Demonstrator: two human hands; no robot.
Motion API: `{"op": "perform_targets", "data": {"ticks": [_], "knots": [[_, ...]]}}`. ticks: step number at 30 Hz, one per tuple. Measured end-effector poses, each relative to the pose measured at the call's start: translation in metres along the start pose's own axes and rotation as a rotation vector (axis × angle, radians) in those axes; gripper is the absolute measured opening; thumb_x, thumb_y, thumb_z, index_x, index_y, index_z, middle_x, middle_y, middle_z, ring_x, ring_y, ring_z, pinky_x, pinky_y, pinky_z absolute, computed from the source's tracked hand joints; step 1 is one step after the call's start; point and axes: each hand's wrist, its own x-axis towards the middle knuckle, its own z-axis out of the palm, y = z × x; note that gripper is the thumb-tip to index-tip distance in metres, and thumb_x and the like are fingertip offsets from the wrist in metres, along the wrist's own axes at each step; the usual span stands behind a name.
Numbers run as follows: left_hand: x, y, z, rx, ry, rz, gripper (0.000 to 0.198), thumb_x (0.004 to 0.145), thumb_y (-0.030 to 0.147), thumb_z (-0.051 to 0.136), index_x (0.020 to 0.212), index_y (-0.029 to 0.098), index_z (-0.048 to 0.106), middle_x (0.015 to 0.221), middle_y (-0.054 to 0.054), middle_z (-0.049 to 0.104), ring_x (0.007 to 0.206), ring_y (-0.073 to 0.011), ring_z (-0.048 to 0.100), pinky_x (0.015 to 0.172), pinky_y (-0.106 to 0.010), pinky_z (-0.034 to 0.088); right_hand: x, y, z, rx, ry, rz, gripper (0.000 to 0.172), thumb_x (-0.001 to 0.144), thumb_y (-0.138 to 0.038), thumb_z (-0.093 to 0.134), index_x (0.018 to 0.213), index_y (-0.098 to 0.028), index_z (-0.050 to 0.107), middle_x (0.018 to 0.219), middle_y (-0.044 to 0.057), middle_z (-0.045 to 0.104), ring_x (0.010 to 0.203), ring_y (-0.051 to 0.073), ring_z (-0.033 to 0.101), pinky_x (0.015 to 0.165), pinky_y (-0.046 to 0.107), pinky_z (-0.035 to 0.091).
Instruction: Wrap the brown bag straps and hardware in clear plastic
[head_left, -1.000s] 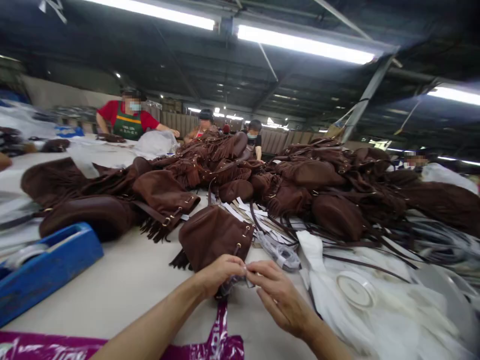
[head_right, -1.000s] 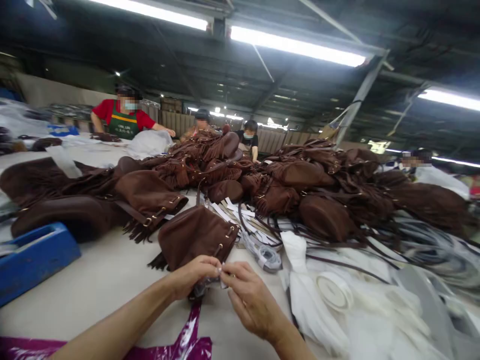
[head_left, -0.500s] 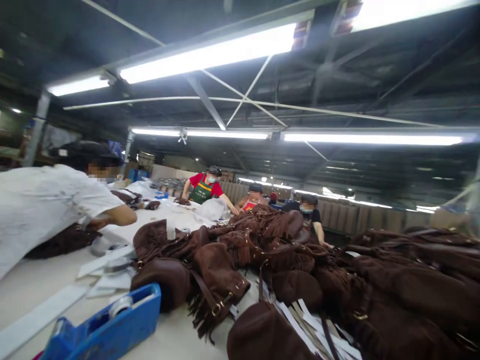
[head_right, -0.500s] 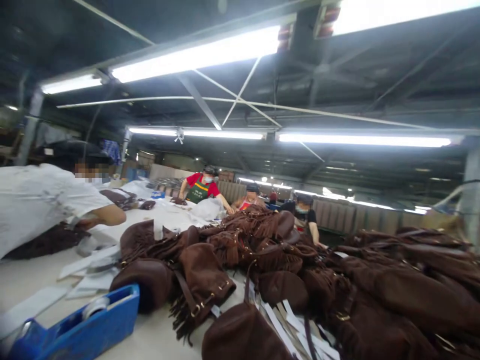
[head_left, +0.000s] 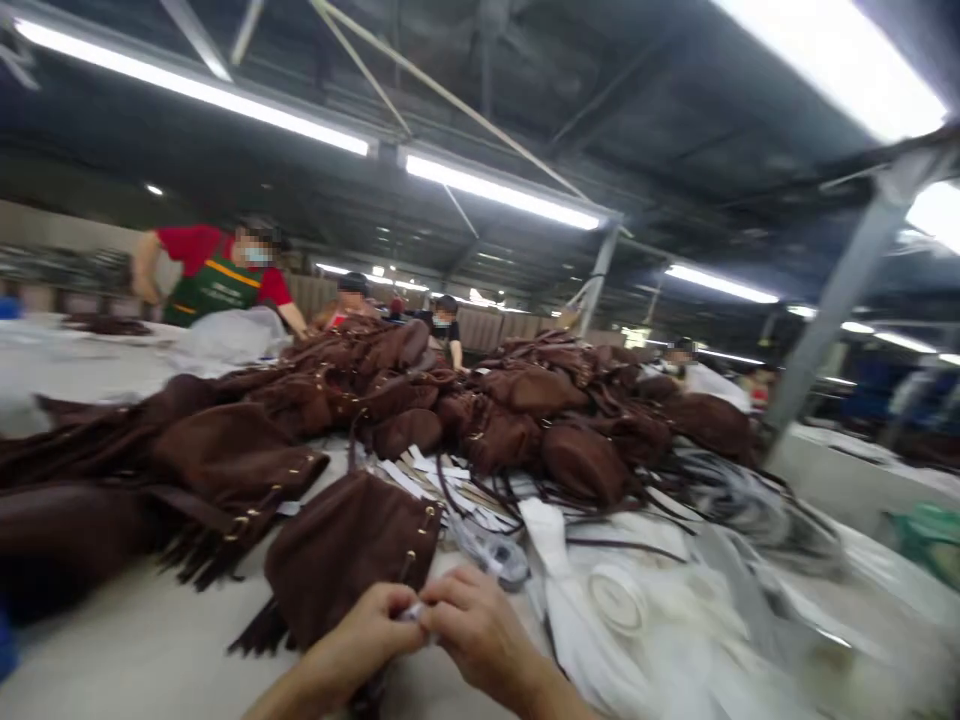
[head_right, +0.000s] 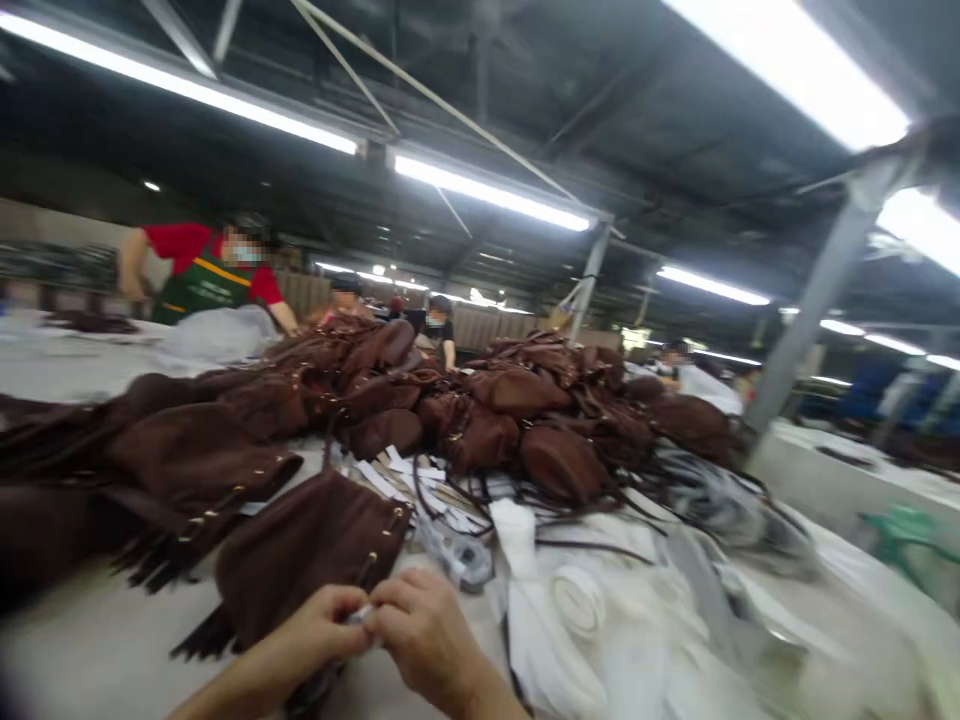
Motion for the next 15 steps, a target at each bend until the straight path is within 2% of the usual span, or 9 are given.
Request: {"op": "perform_targets", "data": {"ticks": [2,4,6,7,8,10,11,13,15], "knots": [[0.002,0.011,-0.001,0.020,-0.071,0.054,0.030,0.061,0.041,0.065,0.073,0.013,0.061,0.067,0.003,0.052,0.074,-0.0166,0.046,0.069,-0.026,0.036,0.002,-0.002,-0.002,-0.039,-0.048,0.029,0.022,0.096,-0.027,0.044,0.084,-0.022,0.062,0.092,0.002,0.071,0.077,0.018,0.058,0.069,0.032,0.048],[0.003,0.015,-0.003,0.028,-0.100,0.083,0.034,0.061,0.045,0.065,0.073,0.014,0.061,0.069,0.001,0.054,0.076,-0.0176,0.047,0.070,-0.025,0.037,0.005,-0.001,-0.010,-0.046,-0.119,0.022,0.011,0.093,-0.027,0.052,0.092,-0.023,0.063,0.103,0.000,0.070,0.085,0.018,0.058,0.076,0.031,0.047],[0.003,0.014,-0.004,0.037,-0.090,0.070,0.037,0.059,0.049,0.065,0.072,0.015,0.061,0.068,0.001,0.054,0.074,-0.0174,0.047,0.068,-0.025,0.036,0.000,0.004,-0.028,-0.014,-0.177,0.037,0.022,0.087,-0.031,0.061,0.109,-0.025,0.062,0.119,0.001,0.066,0.097,0.019,0.058,0.085,0.032,0.046],[0.004,0.012,-0.004,0.042,-0.074,0.050,0.037,0.059,0.050,0.064,0.071,0.015,0.061,0.067,0.001,0.053,0.072,-0.0169,0.046,0.066,-0.024,0.035,-0.006,0.011,-0.041,0.003,-0.171,0.116,0.031,0.085,-0.034,0.064,0.114,-0.026,0.060,0.123,0.003,0.063,0.103,0.020,0.058,0.089,0.033,0.045],[0.004,0.010,-0.004,0.046,-0.058,0.029,0.037,0.058,0.050,0.064,0.070,0.016,0.061,0.066,0.001,0.052,0.069,-0.0161,0.045,0.063,-0.024,0.034,-0.014,0.021,-0.057,0.010,-0.134,0.243,0.035,0.084,-0.036,0.064,0.117,-0.026,0.060,0.124,0.004,0.063,0.107,0.021,0.057,0.091,0.033,0.044],[0.006,0.007,-0.003,0.052,-0.045,0.007,0.033,0.057,0.046,0.062,0.070,0.016,0.061,0.065,0.001,0.050,0.066,-0.0149,0.043,0.061,-0.023,0.031,-0.037,0.050,-0.091,-0.048,0.024,0.720,0.023,0.088,-0.032,0.056,0.107,-0.025,0.065,0.110,0.003,0.069,0.102,0.020,0.060,0.089,0.030,0.044],[0.007,0.006,-0.003,0.053,-0.051,0.005,0.031,0.057,0.044,0.062,0.070,0.016,0.060,0.065,0.001,0.049,0.066,-0.0146,0.042,0.060,-0.023,0.031,-0.051,0.068,-0.108,-0.102,0.071,0.865,0.025,0.092,-0.030,0.046,0.104,-0.020,0.066,0.105,0.006,0.070,0.097,0.021,0.061,0.085,0.030,0.045],[0.008,0.007,-0.003,0.054,-0.076,0.011,0.029,0.057,0.042,0.061,0.070,0.016,0.060,0.066,0.001,0.049,0.066,-0.0142,0.041,0.060,-0.023,0.030,-0.081,0.101,-0.138,-0.178,0.083,1.051,0.029,0.090,-0.028,0.043,0.084,-0.015,0.068,0.081,0.009,0.071,0.078,0.023,0.063,0.072,0.031,0.045],[0.009,0.007,-0.003,0.053,-0.089,0.005,0.030,0.057,0.044,0.062,0.069,0.016,0.060,0.066,0.002,0.049,0.065,-0.0142,0.041,0.060,-0.022,0.031,-0.112,0.125,-0.163,-0.235,0.057,1.200,0.025,0.085,-0.025,0.048,0.070,-0.015,0.066,0.066,0.006,0.068,0.065,0.021,0.061,0.063,0.029,0.043]]}}
